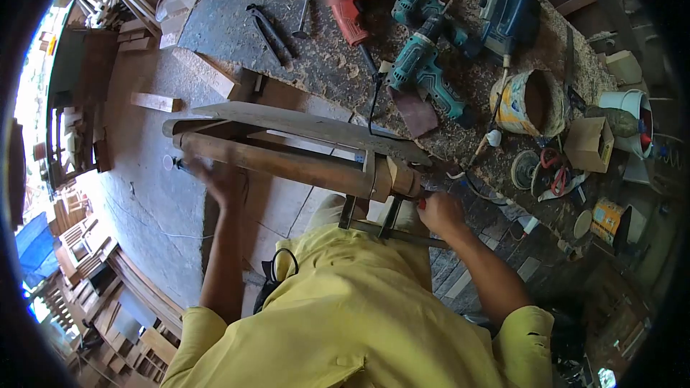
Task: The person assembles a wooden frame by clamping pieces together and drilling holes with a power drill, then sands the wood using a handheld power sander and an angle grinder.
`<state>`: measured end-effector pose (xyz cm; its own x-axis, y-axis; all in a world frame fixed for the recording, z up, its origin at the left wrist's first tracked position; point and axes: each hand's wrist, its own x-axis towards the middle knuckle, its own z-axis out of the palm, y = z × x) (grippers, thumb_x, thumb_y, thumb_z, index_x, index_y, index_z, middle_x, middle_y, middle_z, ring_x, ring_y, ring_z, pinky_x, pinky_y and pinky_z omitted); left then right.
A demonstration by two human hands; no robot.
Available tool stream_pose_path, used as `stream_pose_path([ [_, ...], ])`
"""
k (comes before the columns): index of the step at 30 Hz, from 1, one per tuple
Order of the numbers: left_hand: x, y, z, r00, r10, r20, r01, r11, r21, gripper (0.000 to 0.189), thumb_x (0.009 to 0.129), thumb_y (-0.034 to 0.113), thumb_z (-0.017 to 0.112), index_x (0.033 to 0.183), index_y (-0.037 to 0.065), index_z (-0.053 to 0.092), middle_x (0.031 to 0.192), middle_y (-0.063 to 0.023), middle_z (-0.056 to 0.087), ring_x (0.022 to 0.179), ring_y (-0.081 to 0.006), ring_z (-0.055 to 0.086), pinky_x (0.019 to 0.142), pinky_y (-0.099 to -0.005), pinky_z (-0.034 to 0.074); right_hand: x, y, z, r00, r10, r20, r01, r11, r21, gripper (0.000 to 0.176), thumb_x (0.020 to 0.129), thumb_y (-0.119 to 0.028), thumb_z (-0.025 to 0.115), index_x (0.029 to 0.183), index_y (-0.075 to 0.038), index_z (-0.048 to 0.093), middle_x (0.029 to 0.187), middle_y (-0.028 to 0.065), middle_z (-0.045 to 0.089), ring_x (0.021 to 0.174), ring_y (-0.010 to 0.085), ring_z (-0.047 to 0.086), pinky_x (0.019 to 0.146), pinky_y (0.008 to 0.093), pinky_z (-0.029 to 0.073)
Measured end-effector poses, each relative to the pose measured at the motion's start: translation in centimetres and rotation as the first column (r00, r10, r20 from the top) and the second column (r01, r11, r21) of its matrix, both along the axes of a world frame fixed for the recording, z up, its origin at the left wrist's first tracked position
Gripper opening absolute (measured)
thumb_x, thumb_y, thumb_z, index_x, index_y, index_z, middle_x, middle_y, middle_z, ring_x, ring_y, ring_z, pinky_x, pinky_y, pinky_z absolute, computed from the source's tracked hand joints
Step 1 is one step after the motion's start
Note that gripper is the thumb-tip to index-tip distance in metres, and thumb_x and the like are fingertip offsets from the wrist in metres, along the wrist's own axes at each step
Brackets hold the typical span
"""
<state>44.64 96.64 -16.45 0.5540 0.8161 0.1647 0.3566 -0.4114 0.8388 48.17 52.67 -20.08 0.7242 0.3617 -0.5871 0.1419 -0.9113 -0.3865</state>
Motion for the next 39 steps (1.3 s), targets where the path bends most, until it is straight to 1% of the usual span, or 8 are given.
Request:
stream_pose_path([
  [2, -2.3, 6.0, -3.0, 0.955, 0.281, 0.095, -0.295, 0.933, 0.207, 0.073, 0.083, 0.041, 0.073, 0.138, 0.003, 0.045, 0.136, -0.0119, 0.051, 0.129, -0.0331, 0.046, 0.109, -0.044, 0.036, 0.3, 0.0, 0.0, 1.0, 0.025, -0.017, -0.025, 1.0, 0.002, 0.022, 0.081, -0.027, 0.067, 0.083, -0.005, 0.071, 0.075, 0.0202, 0.067, 0.074, 0.0404, 0.066, 0.068, 0.0493, 0.053],
  [5, -1.5, 6.5, -2.3, 0.838, 0.457, 0.297, 0.274, 0.117, -0.955, 0.057, 0.086, 0.031, 0.074, 0.131, 0.006, 0.05, 0.119, -0.0146, 0.059, 0.112, -0.0313, 0.057, 0.104, -0.0447, 0.043, 0.6, 0.1, 0.3, 0.995, 0.027, -0.098, -0.03, 0.999, -0.038, 0.025, 0.081, -0.029, 0.068, 0.085, -0.005, 0.071, 0.081, 0.0212, 0.068, 0.077, 0.0411, 0.066, 0.07, 0.0496, 0.053],
  [12, 0.8, 5.4, -3.8, 0.793, 0.326, 0.515, 0.485, 0.175, -0.857, 0.018, 0.092, 0.019, 0.066, 0.102, 0.008, 0.057, 0.087, -0.0049, 0.055, 0.079, -0.0198, 0.054, 0.082, -0.0361, 0.051, -0.5, -2.9, -6.6, 0.908, 0.228, -0.352, -0.212, 0.974, 0.085, 0.044, 0.08, -0.046, 0.073, 0.087, -0.003, 0.07, 0.078, 0.0142, 0.069, 0.069, 0.0339, 0.065, 0.064, 0.0482, 0.05],
  [16, 0.7, 5.4, -3.4, 0.832, 0.323, 0.452, 0.384, 0.253, -0.888, 0.015, 0.091, 0.018, 0.066, 0.097, 0.008, 0.056, 0.084, -0.0049, 0.054, 0.077, -0.0191, 0.052, 0.077, -0.0343, 0.05, 4.9, -0.9, -5.7, 0.134, 0.114, -0.984, -0.137, 0.986, 0.096, 0.064, 0.076, -0.063, 0.073, 0.086, -0.001, 0.067, 0.066, 0.0057, 0.064, 0.06, 0.0244, 0.06, 0.06, 0.044, 0.047],
  [20, 2.5, 5.5, -3.7, 0.84, 0.337, 0.426, 0.371, 0.217, -0.903, 0.014, 0.09, 0.018, 0.066, 0.094, 0.008, 0.056, 0.083, -0.0049, 0.054, 0.077, -0.0188, 0.053, 0.076, -0.0328, 0.05, 2.7, -0.2, 1.1, 0.952, 0.156, -0.262, -0.145, 0.987, 0.063, 0.04, 0.08, -0.042, 0.075, 0.091, -0.004, 0.067, 0.069, 0.0156, 0.065, 0.07, 0.0366, 0.067, 0.062, 0.0475, 0.05],
  [31, 4.8, 6.0, -4.4, 0.846, 0.361, 0.391, 0.311, 0.261, -0.914, 0.019, 0.088, 0.019, 0.069, 0.094, 0.009, 0.054, 0.078, -0.0049, 0.055, 0.074, -0.0195, 0.055, 0.073, -0.0336, 0.052, 2.8, -1.9, -5.0, 0.984, 0.157, -0.086, -0.143, 0.979, 0.149, 0.042, 0.08, -0.048, 0.073, 0.086, -0.006, 0.071, 0.076, 0.018, 0.067, 0.07, 0.0343, 0.065, 0.065, 0.0479, 0.051],
  [33, 5.1, 5.7, -4.2, 0.83, 0.387, 0.402, 0.321, 0.258, -0.911, 0.017, 0.089, 0.013, 0.067, 0.096, 0.005, 0.054, 0.08, -0.0069, 0.055, 0.072, -0.0202, 0.054, 0.073, -0.0338, 0.052, 6.7, -1.2, -5.9, 0.304, -0.026, -0.952, -0.221, 0.97, -0.097, 0.05, 0.078, -0.055, 0.074, 0.086, -0.005, 0.07, 0.077, 0.0153, 0.068, 0.072, 0.0294, 0.066, 0.067, 0.0441, 0.051],
  [39, 5.8, 4.7, -3.8, 0.828, 0.331, 0.452, 0.376, 0.271, -0.886, 0.02, 0.089, 0.019, 0.068, 0.101, 0.01, 0.054, 0.083, -0.0047, 0.055, 0.075, -0.0198, 0.055, 0.075, -0.0347, 0.053, 5.7, -1.9, -2.5, 0.96, 0.143, -0.24, -0.052, 0.935, 0.351, 0.056, 0.074, -0.056, 0.076, 0.087, -0.001, 0.069, 0.073, 0.0157, 0.069, 0.07, 0.0316, 0.068, 0.065, 0.0416, 0.052],
])
